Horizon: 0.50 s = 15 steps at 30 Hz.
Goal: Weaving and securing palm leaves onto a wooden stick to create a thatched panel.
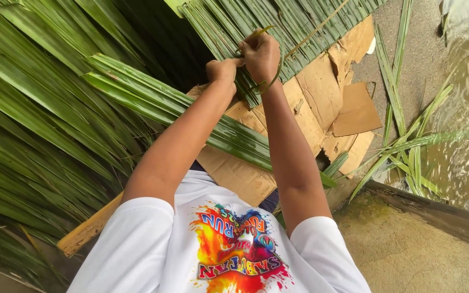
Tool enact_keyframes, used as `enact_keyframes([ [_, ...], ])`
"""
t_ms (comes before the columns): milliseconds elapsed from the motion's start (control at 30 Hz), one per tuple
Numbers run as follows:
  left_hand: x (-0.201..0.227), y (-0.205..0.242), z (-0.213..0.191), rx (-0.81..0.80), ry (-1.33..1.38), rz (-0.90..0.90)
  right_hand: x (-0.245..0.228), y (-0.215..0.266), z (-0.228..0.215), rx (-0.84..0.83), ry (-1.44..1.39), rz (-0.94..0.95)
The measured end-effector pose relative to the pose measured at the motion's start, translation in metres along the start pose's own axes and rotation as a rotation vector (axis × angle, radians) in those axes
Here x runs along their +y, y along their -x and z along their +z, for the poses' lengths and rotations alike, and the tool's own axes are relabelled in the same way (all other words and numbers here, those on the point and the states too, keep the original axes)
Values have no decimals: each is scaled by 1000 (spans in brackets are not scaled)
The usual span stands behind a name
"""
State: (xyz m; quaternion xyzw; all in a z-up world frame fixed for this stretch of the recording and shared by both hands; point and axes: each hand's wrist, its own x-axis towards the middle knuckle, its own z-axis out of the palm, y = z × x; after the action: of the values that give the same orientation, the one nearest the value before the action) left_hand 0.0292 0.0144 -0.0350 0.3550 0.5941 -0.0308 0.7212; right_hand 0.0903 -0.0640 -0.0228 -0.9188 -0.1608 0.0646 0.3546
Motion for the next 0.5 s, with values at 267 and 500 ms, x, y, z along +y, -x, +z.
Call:
enact_keyframes([
  [267, 0, -4, 2, 20, -24, 42, 9, -7, 7, -73, 39, -63],
  [500, 11, -2, -16, -155, -189, -22, 0, 24, -84, 14, -181, 150],
])
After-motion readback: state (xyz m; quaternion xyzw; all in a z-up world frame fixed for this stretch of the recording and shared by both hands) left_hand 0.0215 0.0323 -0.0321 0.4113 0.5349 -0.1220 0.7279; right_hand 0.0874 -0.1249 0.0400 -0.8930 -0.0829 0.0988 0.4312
